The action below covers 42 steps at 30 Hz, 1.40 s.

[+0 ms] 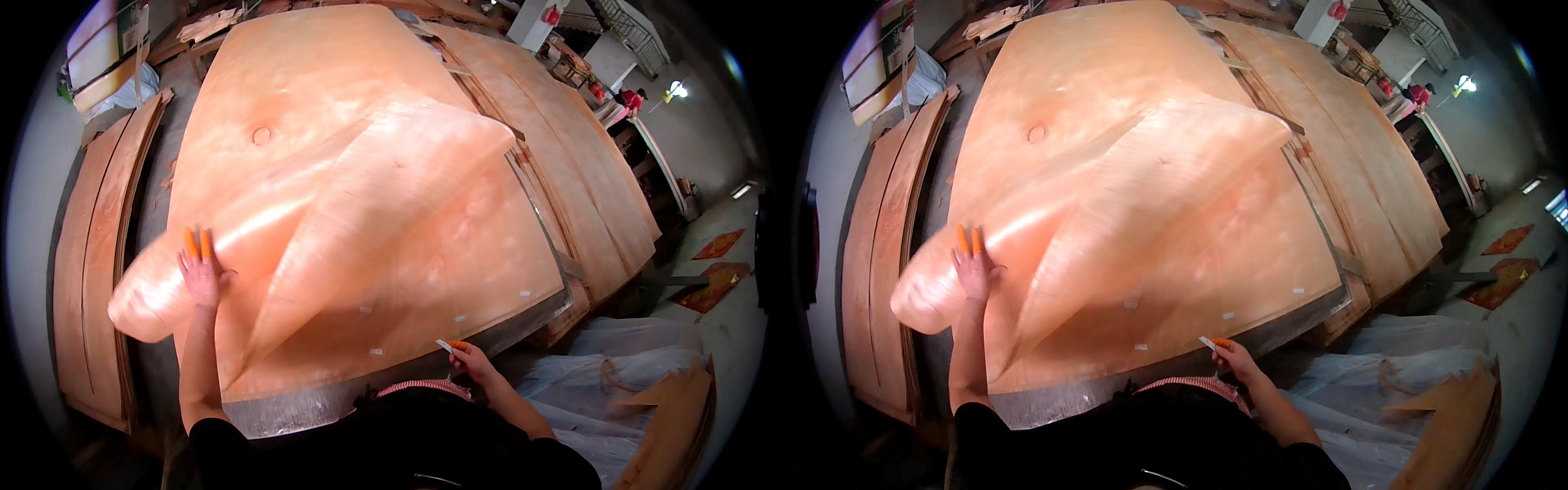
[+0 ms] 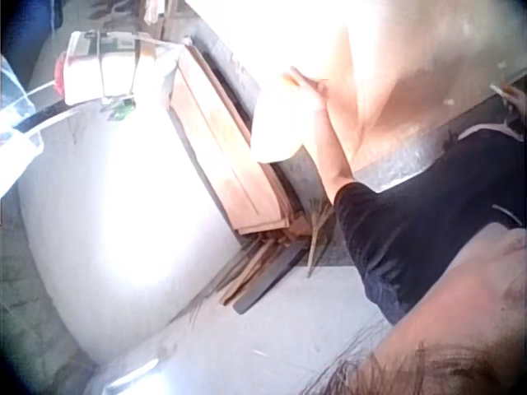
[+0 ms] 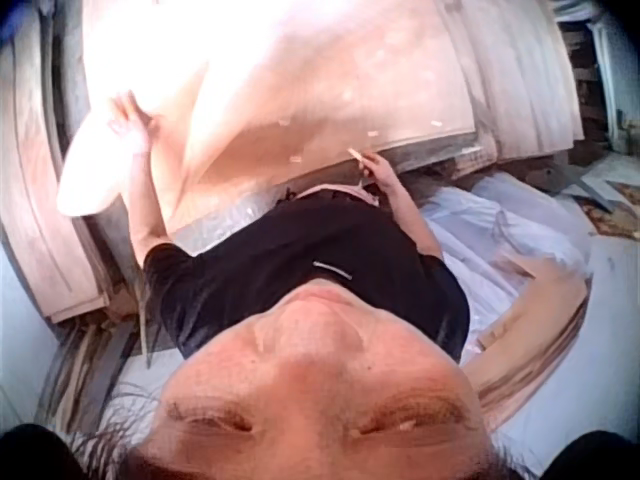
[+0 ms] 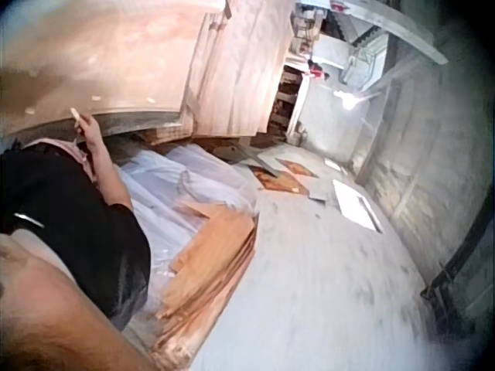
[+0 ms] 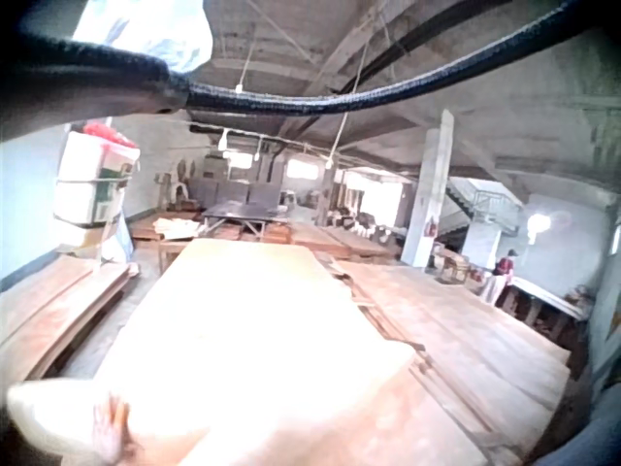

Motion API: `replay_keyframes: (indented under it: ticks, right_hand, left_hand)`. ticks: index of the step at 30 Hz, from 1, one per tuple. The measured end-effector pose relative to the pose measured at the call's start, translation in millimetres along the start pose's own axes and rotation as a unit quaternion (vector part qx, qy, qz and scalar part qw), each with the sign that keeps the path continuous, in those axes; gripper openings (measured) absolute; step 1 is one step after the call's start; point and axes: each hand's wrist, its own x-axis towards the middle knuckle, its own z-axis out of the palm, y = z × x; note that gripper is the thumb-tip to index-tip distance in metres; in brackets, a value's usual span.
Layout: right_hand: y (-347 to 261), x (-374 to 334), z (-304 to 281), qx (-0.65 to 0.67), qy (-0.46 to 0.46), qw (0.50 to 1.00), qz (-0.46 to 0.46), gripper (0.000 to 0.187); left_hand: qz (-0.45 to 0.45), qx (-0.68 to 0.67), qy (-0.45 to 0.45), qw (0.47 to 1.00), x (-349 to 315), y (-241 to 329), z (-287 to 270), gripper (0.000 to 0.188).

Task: The person applies small strips of white tape to the surface of a large, curved wooden panel. They repeatedly lift the edge of a protective orange sheet covering the wood, place a tape strip on the exposed surface, and smooth it down. The person works methodically across the panel, handling the tape and sheet with both hands.

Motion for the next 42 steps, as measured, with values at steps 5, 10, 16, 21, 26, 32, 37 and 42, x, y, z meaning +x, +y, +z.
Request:
replay_keyframes:
  ticks: [5,10,16,21,26,32,37,42]
  right_hand:
    - [12.3,-10.0,3.6,0.038,0.021,0.999,0.004,0.023]
    - [19.0,-27.4,13.4,0.038,0.059,0.997,0.027,0.023]
    - [18.8,-27.9,16.2,0.027,0.057,0.998,0.026,0.024]
    - [9.8,-25.7,26.3,0.016,0.051,0.998,0.016,0.025]
    - [0.6,-18.8,24.4,-0.036,-0.012,0.999,0.030,0.027]
    - [-37.7,-14.1,31.1,-0.078,-0.176,0.981,0.015,0.028]
    - [-42.6,-15.6,22.3,-0.117,-0.224,0.967,0.032,0.022]
    - [-27.8,-11.0,11.4,-0.137,-0.203,0.969,0.024,0.016]
  left_hand:
    - [0.166,0.059,-0.001,0.984,7.7,-2.7,53.7,0.066]
    - [0.163,0.142,-0.172,0.961,31.7,-13.6,73.7,0.092]
    - [-0.012,0.225,0.007,0.974,112.0,-60.1,85.6,0.062]
    - [-0.024,-0.248,-0.266,0.931,99.3,-20.7,49.7,0.059]
    - [-0.265,-0.602,-0.428,0.620,14.2,83.3,-13.4,0.074]
    - [-0.017,-0.658,-0.466,0.592,-108.1,167.3,-22.3,0.063]
    - [0.266,-0.401,-0.407,0.776,-168.7,217.8,-9.3,0.057]
    - [0.316,-0.321,-0.403,0.797,-192.7,234.9,13.8,0.048]
